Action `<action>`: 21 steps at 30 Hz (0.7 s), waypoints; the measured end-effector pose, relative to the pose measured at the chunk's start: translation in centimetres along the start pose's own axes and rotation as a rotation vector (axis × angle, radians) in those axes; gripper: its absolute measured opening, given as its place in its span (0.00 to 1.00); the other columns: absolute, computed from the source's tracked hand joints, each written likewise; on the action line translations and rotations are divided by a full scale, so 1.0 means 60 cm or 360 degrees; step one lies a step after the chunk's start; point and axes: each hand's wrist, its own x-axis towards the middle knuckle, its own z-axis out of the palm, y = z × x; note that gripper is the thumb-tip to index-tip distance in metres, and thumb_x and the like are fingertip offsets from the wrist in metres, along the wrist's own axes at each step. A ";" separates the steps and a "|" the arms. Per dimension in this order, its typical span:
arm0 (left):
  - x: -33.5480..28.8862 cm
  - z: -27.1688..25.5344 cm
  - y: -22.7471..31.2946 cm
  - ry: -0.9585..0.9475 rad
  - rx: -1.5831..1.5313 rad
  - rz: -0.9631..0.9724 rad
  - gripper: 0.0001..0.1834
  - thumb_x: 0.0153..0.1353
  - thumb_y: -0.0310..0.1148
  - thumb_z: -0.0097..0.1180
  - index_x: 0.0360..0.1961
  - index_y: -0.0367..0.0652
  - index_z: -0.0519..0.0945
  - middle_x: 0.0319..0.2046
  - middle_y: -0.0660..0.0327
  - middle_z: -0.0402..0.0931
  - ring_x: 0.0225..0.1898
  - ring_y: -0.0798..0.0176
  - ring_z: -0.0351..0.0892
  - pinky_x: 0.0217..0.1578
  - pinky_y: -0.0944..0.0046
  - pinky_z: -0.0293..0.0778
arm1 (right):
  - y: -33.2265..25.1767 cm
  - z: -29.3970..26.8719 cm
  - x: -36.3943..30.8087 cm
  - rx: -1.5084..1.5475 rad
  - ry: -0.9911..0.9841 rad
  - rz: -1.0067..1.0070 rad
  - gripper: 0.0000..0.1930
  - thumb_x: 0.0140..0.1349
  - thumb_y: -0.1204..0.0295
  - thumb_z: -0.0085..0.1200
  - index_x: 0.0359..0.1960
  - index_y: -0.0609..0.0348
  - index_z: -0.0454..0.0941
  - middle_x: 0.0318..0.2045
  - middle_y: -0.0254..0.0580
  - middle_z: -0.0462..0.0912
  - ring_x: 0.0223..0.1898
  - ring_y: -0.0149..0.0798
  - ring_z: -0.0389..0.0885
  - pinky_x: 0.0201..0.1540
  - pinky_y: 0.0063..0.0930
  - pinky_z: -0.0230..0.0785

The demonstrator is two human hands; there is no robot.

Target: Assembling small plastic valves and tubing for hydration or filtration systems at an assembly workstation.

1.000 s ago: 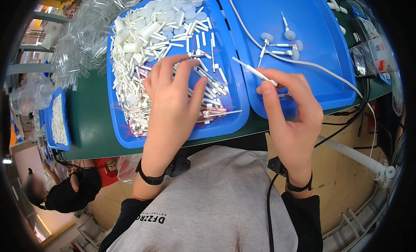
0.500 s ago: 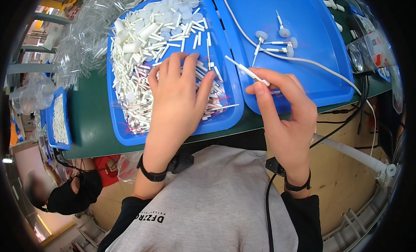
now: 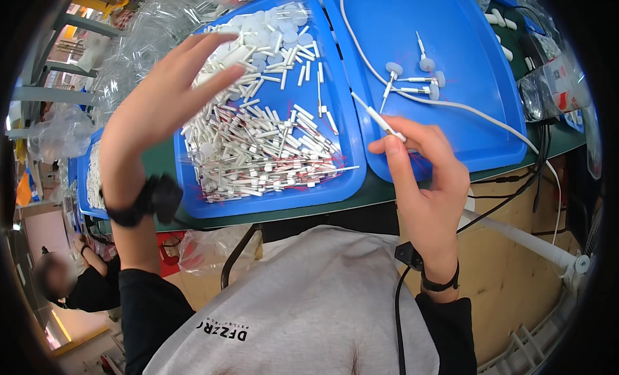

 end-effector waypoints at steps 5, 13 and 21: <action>0.124 0.135 -0.091 0.0336 0.0018 -0.0170 0.39 0.60 0.62 0.49 0.65 0.47 0.65 0.62 0.43 0.63 0.64 0.42 0.61 0.63 0.48 0.56 | -0.004 -0.002 -0.004 -0.0052 -0.0055 -0.0108 0.09 0.61 0.78 0.54 0.43 0.63 0.80 0.29 0.38 0.84 0.33 0.29 0.76 0.39 0.22 0.67; 0.145 0.139 -0.064 0.0281 0.0149 0.0010 0.47 0.46 0.70 0.56 0.64 0.58 0.65 0.60 0.54 0.63 0.63 0.42 0.57 0.59 0.37 0.53 | -0.007 -0.005 -0.002 -0.0125 -0.0069 -0.0120 0.09 0.60 0.79 0.55 0.42 0.63 0.81 0.28 0.38 0.85 0.33 0.30 0.76 0.36 0.22 0.67; 0.104 0.107 -0.054 -0.0061 -0.0087 0.0047 0.40 0.41 0.63 0.64 0.53 0.55 0.71 0.55 0.57 0.68 0.58 0.43 0.63 0.51 0.35 0.60 | -0.015 -0.002 -0.001 -0.0148 -0.0146 -0.0193 0.09 0.59 0.80 0.55 0.41 0.64 0.81 0.28 0.39 0.85 0.34 0.32 0.76 0.37 0.24 0.69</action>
